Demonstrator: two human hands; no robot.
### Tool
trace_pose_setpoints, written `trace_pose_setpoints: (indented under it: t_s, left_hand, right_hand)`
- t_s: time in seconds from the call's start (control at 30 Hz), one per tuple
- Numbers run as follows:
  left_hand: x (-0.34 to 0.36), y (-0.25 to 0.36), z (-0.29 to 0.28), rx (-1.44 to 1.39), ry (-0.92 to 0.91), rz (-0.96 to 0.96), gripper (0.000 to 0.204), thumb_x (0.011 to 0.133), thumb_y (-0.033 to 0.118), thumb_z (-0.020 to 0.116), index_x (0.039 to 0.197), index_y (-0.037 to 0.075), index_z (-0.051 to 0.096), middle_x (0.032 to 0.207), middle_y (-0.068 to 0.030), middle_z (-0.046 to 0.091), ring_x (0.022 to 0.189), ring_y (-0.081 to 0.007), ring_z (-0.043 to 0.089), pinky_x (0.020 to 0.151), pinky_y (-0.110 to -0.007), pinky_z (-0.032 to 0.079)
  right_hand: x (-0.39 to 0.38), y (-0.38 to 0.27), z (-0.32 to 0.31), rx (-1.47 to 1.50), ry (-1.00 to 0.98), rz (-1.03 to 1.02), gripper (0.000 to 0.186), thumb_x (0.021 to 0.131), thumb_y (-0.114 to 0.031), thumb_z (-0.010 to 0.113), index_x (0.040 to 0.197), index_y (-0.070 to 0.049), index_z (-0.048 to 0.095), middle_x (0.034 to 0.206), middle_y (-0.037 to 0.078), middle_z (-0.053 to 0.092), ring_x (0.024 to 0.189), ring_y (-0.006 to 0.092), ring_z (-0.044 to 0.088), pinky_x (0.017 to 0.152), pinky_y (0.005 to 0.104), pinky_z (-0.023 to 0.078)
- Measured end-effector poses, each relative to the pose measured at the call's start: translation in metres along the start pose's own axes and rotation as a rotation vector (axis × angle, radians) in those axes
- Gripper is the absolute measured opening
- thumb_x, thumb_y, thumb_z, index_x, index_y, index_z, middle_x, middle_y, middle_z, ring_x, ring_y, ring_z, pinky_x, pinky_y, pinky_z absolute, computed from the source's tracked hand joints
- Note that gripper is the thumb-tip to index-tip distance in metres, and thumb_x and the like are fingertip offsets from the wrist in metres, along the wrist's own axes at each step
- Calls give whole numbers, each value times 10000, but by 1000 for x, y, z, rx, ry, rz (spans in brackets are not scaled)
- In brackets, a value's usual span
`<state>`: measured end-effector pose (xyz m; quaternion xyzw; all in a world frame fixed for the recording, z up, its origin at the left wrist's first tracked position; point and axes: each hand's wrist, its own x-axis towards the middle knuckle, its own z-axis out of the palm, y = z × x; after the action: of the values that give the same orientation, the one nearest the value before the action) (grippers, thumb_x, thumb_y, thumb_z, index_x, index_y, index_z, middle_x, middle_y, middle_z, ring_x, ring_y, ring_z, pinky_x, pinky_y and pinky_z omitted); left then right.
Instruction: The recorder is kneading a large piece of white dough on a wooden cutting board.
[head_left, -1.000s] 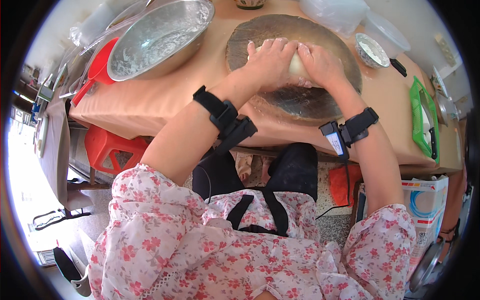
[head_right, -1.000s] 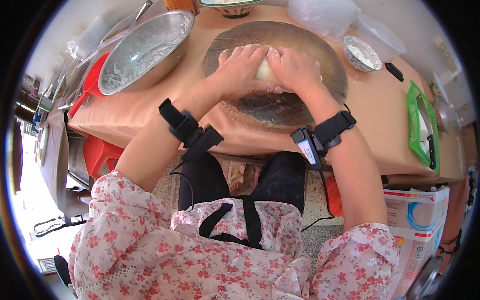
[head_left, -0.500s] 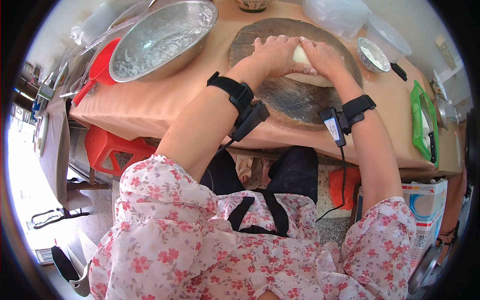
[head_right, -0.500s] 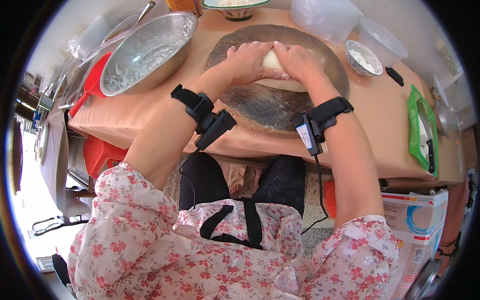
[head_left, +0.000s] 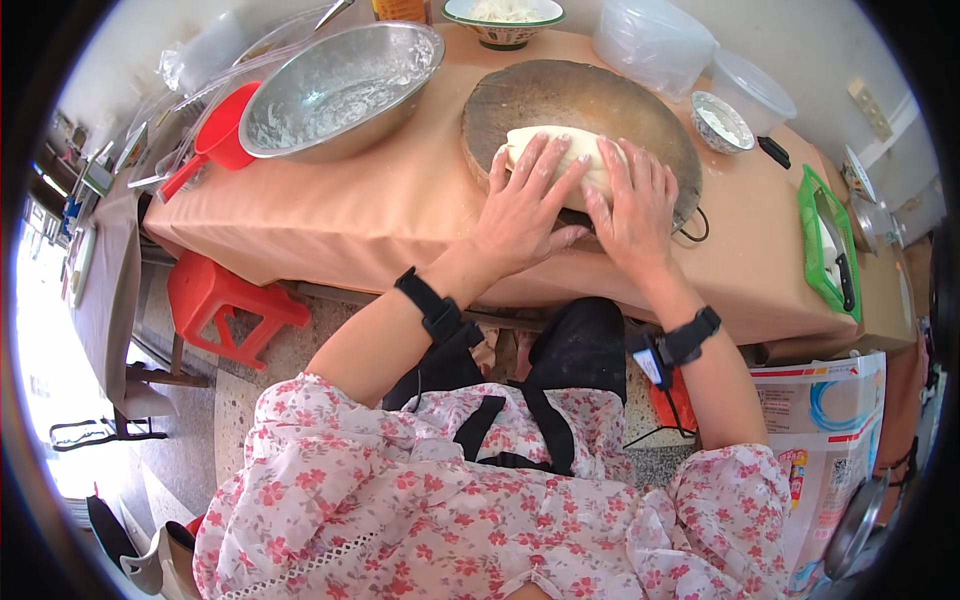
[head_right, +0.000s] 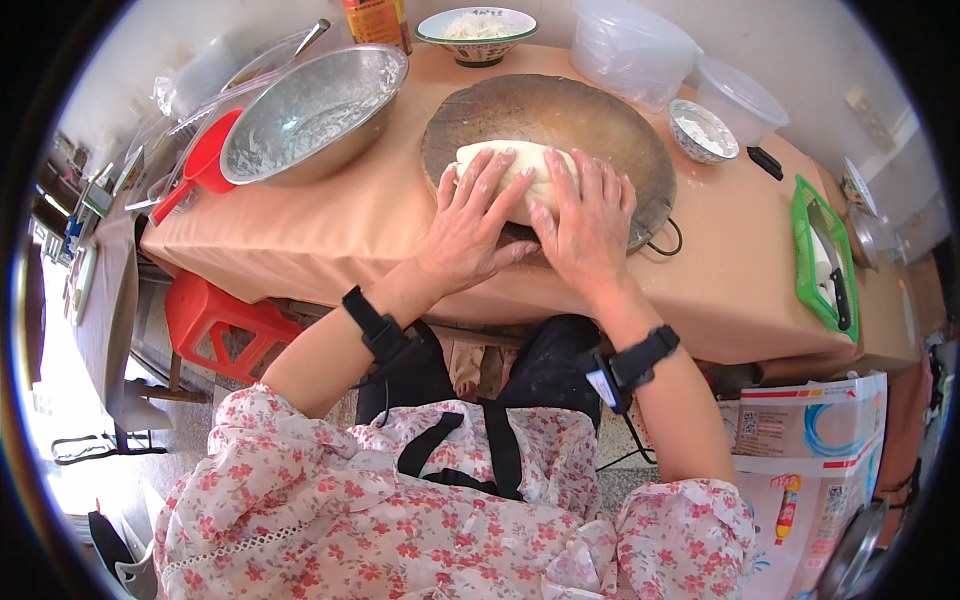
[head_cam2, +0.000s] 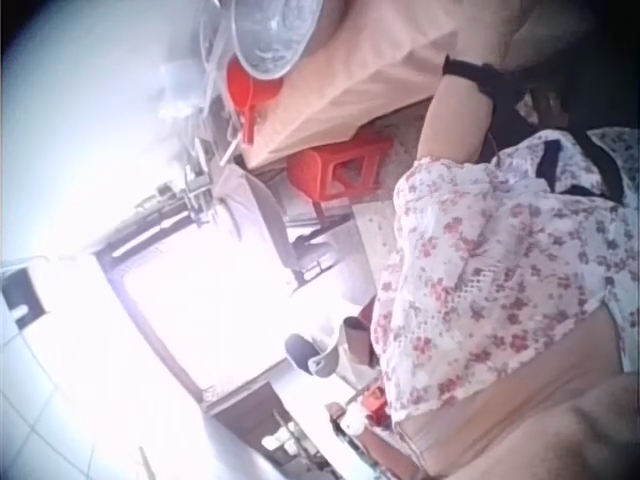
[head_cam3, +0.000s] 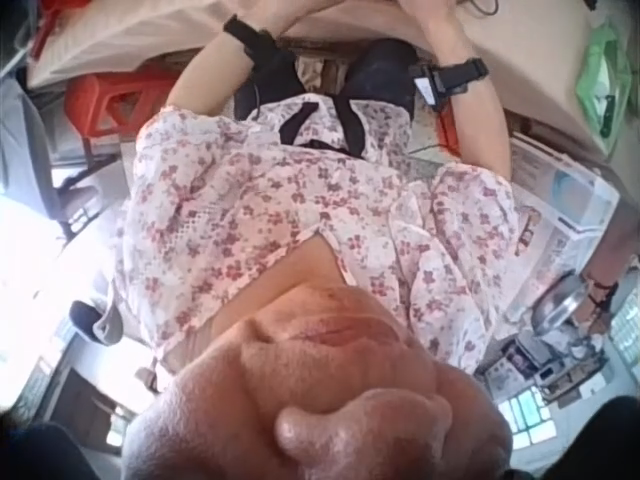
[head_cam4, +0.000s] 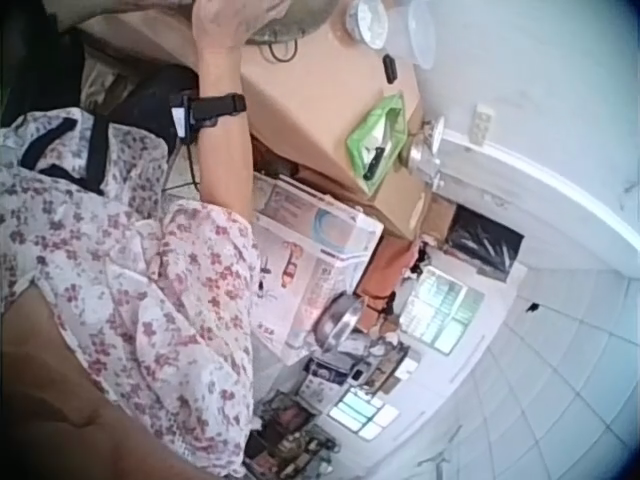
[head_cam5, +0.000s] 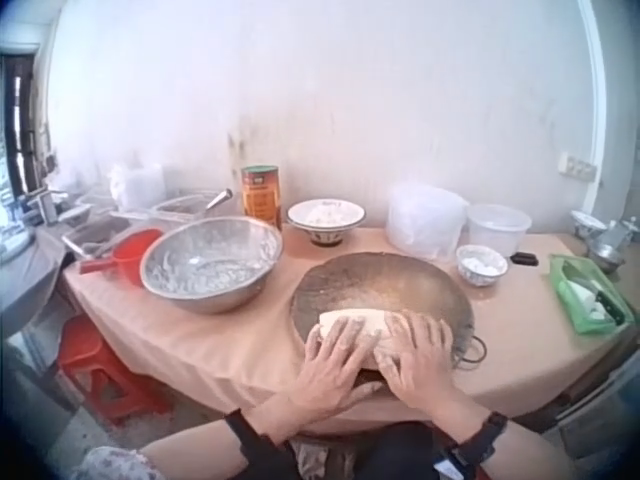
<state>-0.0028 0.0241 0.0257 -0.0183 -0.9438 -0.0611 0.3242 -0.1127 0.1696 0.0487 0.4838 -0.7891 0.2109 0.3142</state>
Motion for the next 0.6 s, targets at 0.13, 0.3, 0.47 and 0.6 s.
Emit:
trace_pose_setpoints:
  t_s: [0.13,0.3,0.47,0.6]
  left_hand:
    - [-24,-12,-1,-114,-4,14,874,797,415,703,1477,70,276,1523,-167,256,1416,-374,229,1118,-551,200]
    - [-23,-13,0,-92,73,-187,875,841,457,651,1458,-13,246,1511,-209,269,1410,-333,265,1103,-573,240]
    - [-8,-27,2,-77,-24,-312,815,910,477,557,1472,-8,221,1494,-220,306,1388,-358,300,1108,-565,226]
    - [14,-38,3,-213,-4,-388,727,967,425,491,1472,-16,211,1454,-232,371,1349,-389,352,1117,-555,213]
  right_hand:
    - [-26,-10,-12,-42,-20,-39,676,834,-393,638,1414,-122,419,1404,191,397,1260,399,392,1025,581,271]
    - [-25,-13,-13,-79,-51,-35,720,822,-408,659,1428,-121,398,1421,208,368,1285,414,375,1000,615,294]
    - [11,2,3,-138,-212,98,719,871,-536,574,1415,-97,409,1373,239,425,1241,448,436,931,642,367]
    - [52,32,10,121,-398,285,795,891,-700,395,1395,-88,441,1242,246,571,1171,438,530,915,605,412]
